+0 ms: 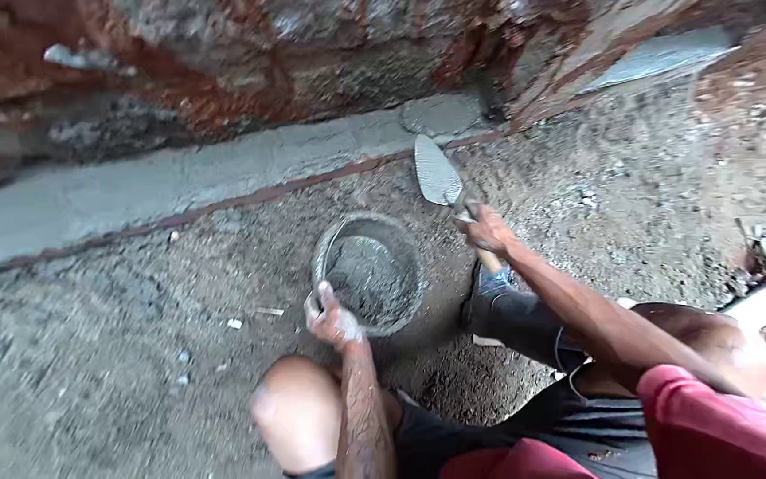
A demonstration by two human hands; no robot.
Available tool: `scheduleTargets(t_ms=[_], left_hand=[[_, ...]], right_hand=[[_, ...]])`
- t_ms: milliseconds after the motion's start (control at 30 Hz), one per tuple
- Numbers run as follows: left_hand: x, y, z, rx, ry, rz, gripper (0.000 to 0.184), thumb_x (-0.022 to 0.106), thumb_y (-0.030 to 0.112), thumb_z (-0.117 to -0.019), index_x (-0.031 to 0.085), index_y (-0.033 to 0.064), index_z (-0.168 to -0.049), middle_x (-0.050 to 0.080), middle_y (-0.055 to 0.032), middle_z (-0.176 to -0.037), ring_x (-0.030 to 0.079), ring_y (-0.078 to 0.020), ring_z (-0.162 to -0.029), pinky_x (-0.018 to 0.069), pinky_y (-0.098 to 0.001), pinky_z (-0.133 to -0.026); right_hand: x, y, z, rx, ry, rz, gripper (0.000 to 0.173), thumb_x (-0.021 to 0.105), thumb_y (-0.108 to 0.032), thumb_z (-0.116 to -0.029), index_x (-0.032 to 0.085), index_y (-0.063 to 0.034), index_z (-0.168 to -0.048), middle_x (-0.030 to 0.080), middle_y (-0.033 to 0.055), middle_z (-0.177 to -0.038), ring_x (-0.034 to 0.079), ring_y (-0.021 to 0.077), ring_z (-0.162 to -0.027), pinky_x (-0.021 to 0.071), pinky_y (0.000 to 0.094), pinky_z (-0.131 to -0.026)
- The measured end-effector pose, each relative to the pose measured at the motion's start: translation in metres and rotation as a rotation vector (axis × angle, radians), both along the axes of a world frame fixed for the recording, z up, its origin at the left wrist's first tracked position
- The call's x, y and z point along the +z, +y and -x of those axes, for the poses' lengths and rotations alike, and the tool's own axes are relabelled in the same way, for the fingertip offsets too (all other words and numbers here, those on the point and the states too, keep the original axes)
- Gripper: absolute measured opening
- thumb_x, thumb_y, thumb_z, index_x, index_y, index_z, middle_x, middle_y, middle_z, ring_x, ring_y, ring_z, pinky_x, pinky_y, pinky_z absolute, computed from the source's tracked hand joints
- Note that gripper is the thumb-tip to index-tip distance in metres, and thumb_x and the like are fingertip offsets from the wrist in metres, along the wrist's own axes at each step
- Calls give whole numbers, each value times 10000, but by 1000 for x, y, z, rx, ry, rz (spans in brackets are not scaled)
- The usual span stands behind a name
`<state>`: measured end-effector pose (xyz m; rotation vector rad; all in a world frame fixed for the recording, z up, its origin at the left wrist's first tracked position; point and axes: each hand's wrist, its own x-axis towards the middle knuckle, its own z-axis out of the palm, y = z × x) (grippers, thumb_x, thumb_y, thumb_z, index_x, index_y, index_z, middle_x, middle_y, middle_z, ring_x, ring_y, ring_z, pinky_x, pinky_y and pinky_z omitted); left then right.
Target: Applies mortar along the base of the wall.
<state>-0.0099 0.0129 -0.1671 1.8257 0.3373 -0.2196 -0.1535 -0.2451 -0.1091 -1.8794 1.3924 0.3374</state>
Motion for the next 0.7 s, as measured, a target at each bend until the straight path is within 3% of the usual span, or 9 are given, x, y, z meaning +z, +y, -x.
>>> scheduleTargets(t_ms=[67, 133, 200, 267, 333, 467, 567, 633, 700], left_hand=[[-6, 4, 1, 15, 9, -1, 250, 646, 134, -1008, 680, -83, -1125, 695, -155, -1039, 637, -111, -965, 498, -274, -926], [-9, 5, -1, 1, 42, -27, 240, 662, 175, -1006, 706, -36, -1111, 709, -131, -1034, 648, -127, -975, 499, -306, -934], [-10, 2, 0, -6, 42, -22, 235, 672, 194, -1002, 717, -17, -1095, 715, -113, -1027, 652, -124, -973, 499, -310, -933], [-11, 3, 3, -18, 23, -21, 237, 678, 214, -998, 724, -5, -1075, 716, -92, -1013, 651, -106, -966, 498, -294, -929], [-12, 2, 5, -23, 5, -15, 242, 682, 223, -994, 725, -5, -1060, 714, -87, -1008, 648, -103, -969, 494, -291, -929], [-16, 6, 5, -7, 9, -25, 271, 661, 257, -1009, 722, 3, -1082, 713, -88, -1024, 648, -114, -977, 499, -308, -933], [-19, 6, 10, -54, -9, -41, 305, 663, 290, -1005, 722, 18, -1131, 721, -101, -1065, 658, -145, -1018, 500, -350, -963], [-20, 4, 9, -68, -7, -10, 307, 672, 276, -999, 721, 15, -1154, 716, -112, -1108, 652, -161, -1057, 490, -359, -990], [-21, 4, 7, -45, 7, 49, 289, 670, 258, -1002, 723, 16, -1151, 721, -102, -1124, 655, -136, -1068, 497, -335, -991]], right_hand=[[9, 18, 24, 237, 83, -58, 426, 657, -286, -999, 591, -48, -1346, 669, 267, -1114, 666, 434, -1011, 515, 662, -876], [14, 29, 33, 573, 187, -57, 372, 712, -245, -950, 633, -53, -1259, 693, 231, -1005, 683, 425, -944, 531, 653, -829], [15, 46, 16, 806, 343, -1, 342, 688, -236, -954, 661, -67, -1251, 702, 235, -1074, 675, 457, -1004, 513, 657, -858], [-1, 71, -15, 865, 442, 54, 407, 648, -185, -971, 592, -27, -1343, 655, 277, -1199, 658, 498, -1045, 521, 670, -835], [-26, 94, -39, 890, 417, 76, 398, 641, -125, -971, 584, 47, -1325, 620, 319, -1251, 650, 519, -1056, 525, 681, -836], [-32, 119, -44, 1121, 382, -146, 348, 639, -121, -981, 624, 49, -1284, 623, 274, -1301, 605, 470, -1199, 475, 636, -981], [-43, 114, -28, 1121, 281, -301, 395, 701, -159, -953, 628, 37, -1289, 615, 283, -1312, 565, 470, -1261, 430, 635, -1059], [-59, 118, -17, 947, 125, -385, 415, 691, -178, -960, 610, 33, -1309, 614, 288, -1307, 565, 453, -1268, 425, 622, -1075], [-66, 128, -3, 750, -7, -450, 427, 697, -192, -965, 607, 9, -1331, 643, 273, -1253, 627, 417, -1163, 464, 595, -1038]])
